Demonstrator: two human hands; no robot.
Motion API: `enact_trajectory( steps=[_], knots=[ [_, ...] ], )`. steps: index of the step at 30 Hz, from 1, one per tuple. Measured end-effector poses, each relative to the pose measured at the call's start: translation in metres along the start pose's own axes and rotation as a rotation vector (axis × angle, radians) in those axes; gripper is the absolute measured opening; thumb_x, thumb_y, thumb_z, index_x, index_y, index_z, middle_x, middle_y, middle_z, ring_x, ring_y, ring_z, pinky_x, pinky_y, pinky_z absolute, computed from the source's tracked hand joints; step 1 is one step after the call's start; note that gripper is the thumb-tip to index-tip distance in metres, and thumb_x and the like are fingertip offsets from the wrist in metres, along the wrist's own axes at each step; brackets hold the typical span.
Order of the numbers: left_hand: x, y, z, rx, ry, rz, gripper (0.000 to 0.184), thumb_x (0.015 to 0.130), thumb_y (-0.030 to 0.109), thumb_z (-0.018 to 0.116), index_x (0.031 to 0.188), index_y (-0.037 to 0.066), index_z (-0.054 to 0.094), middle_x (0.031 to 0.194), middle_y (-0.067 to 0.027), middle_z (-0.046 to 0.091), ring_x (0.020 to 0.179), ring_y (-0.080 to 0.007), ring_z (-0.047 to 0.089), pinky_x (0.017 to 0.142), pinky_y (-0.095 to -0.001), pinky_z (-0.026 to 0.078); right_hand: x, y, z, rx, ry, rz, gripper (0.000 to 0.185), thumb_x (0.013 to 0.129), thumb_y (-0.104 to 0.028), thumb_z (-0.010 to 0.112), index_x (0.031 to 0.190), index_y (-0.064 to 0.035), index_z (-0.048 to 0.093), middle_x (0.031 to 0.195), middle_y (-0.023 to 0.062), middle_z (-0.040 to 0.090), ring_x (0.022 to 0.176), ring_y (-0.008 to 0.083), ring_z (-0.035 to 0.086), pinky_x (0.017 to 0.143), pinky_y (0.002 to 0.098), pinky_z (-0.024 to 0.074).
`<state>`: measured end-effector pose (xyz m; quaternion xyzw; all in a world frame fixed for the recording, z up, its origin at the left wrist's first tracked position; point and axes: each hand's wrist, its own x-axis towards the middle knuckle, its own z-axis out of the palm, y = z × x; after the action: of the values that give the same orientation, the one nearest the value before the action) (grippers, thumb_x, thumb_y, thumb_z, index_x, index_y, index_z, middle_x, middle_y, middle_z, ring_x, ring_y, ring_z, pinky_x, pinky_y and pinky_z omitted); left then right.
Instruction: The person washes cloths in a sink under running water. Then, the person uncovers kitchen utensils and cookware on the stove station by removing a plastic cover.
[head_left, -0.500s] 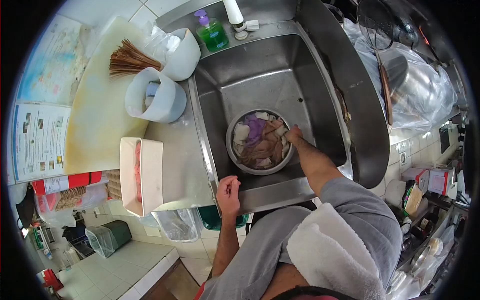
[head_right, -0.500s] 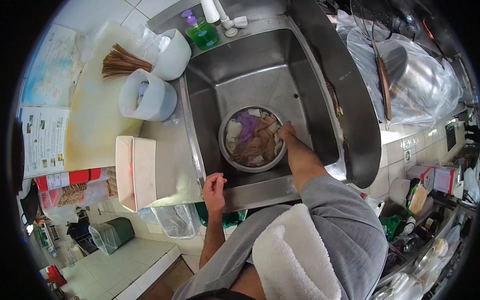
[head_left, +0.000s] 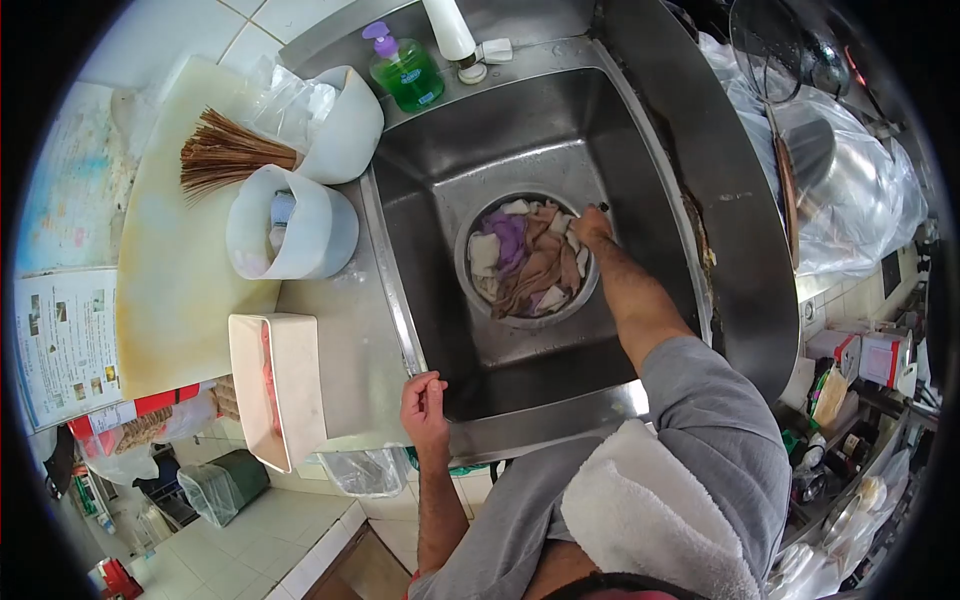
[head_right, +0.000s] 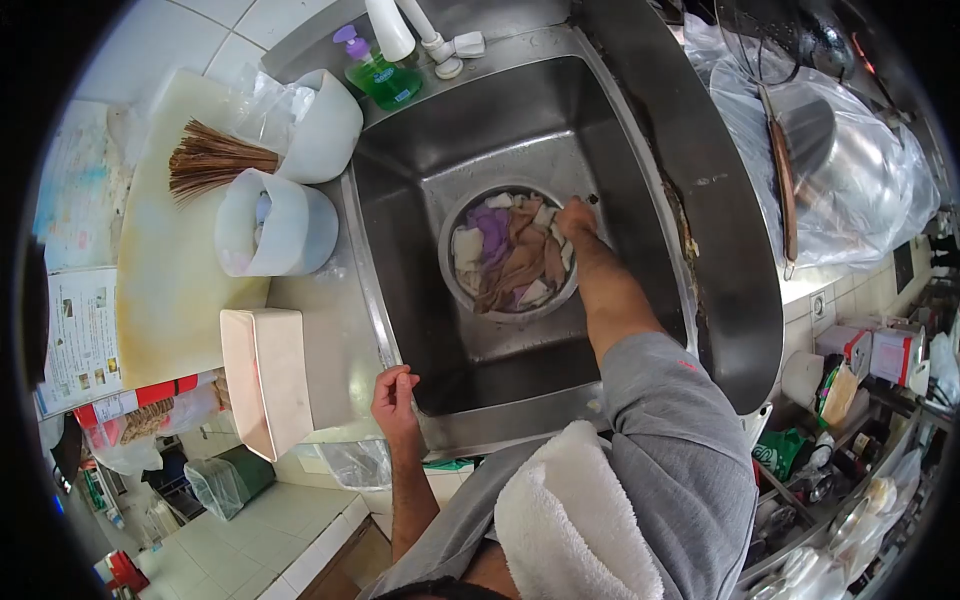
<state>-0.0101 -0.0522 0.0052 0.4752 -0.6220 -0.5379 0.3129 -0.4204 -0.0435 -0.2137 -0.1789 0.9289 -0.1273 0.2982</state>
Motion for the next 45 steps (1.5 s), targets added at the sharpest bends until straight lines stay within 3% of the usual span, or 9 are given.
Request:
enact_trajectory(
  steps=[6,8,13,14,16,22,31,37,45],
  knots=[
    [0.002,-0.007,0.023,-0.001,-0.018,0.039,0.012,0.089,0.008,0.053,0.094,-0.002,0.059,0.096,-0.0086,0.058,0.079,-0.0140,0.057,0.071,-0.0250,0.048,0.100,-0.023,0.013,0.186,0.349,-0.059,0.036,0.090,-0.026,0.045,0.118,-0.0041,0.050,0.114,0.0227,0.052,0.104,0.0351,0.053,0.086,0.0445,0.0442],
    [0.011,0.000,0.049,-0.050,-0.042,0.074,0.012,0.089,0.008,0.053,0.094,-0.002,0.059,0.097,-0.0084,0.058,0.079,-0.0139,0.057,0.072,-0.0249,0.047,-0.016,-0.116,-0.114,0.428,0.747,-0.569,0.045,0.086,-0.025,0.058,0.122,-0.0029,0.044,0.100,0.0244,0.053,0.098,0.0388,0.052,0.087,0.0444,0.0426],
    [0.016,0.028,0.080,-0.022,-0.179,0.101,0.011,0.089,0.007,0.053,0.092,-0.002,0.058,0.093,-0.0076,0.057,0.078,-0.0125,0.057,0.072,-0.0231,0.045,0.022,-0.197,-0.191,0.805,0.116,-0.895,0.056,0.091,-0.042,0.045,0.129,-0.0004,0.039,0.122,0.0269,0.047,0.110,0.0406,0.048,0.093,0.0410,0.0378],
    [0.018,0.029,0.085,-0.037,-0.174,0.132,0.011,0.089,0.007,0.053,0.092,-0.002,0.058,0.093,-0.0076,0.057,0.078,-0.0125,0.057,0.072,-0.0231,0.045,0.057,-0.214,-0.162,0.809,0.377,-0.915,0.059,0.091,-0.042,0.045,0.134,-0.0033,0.035,0.116,0.0230,0.053,0.104,0.0368,0.054,0.079,0.0392,0.0473],
    [0.018,0.025,0.083,-0.092,-0.217,0.123,0.010,0.089,0.007,0.055,0.092,-0.002,0.058,0.091,-0.0067,0.056,0.077,-0.0118,0.056,0.071,-0.0227,0.045,-0.002,-0.212,-0.210,0.768,-0.152,-0.727,0.068,0.089,-0.051,0.044,0.137,-0.0046,0.030,0.102,0.0185,0.059,0.079,0.0233,0.062,0.065,0.0377,0.0519],
    [0.020,0.027,0.067,-0.041,-0.187,0.110,0.012,0.089,0.009,0.056,0.092,-0.002,0.058,0.091,-0.0062,0.057,0.078,-0.0120,0.056,0.071,-0.0231,0.045,-0.016,-0.229,-0.221,0.847,0.106,-0.190,0.064,0.088,-0.051,0.044,0.133,-0.0057,0.035,0.081,0.0148,0.062,0.045,0.0220,0.058,0.037,0.0329,0.0470],
    [0.038,0.034,0.067,-0.015,-0.163,0.027,0.011,0.088,0.009,0.056,0.091,-0.001,0.059,0.088,-0.0059,0.058,0.081,-0.0117,0.053,0.072,-0.0245,0.044,0.058,-0.232,-0.211,0.976,-0.148,-0.589,0.036,0.072,-0.040,0.073,0.079,-0.0054,0.063,0.059,0.0077,0.057,0.040,0.0167,0.051,0.034,0.0310,0.0422],
    [0.051,0.034,0.083,-0.098,-0.172,0.044,0.013,0.087,0.010,0.060,0.094,0.000,0.060,0.093,-0.0060,0.059,0.084,-0.0123,0.055,0.075,-0.0242,0.044,0.071,-0.229,-0.201,0.983,-0.144,-0.604,0.050,0.066,-0.017,0.080,0.106,-0.0042,0.053,0.075,0.0032,0.060,0.053,0.0082,0.052,0.044,0.0211,0.0430],
    [0.061,0.040,0.077,-0.058,-0.274,0.162,0.013,0.089,0.010,0.057,0.096,-0.001,0.059,0.098,-0.0065,0.057,0.084,-0.0118,0.057,0.077,-0.0232,0.045,-0.004,-0.149,-0.076,0.582,0.440,-0.756,0.049,0.072,-0.020,0.069,0.113,-0.0021,0.051,0.101,0.0204,0.055,0.092,0.0380,0.053,0.081,0.0446,0.0440]
  ],
)
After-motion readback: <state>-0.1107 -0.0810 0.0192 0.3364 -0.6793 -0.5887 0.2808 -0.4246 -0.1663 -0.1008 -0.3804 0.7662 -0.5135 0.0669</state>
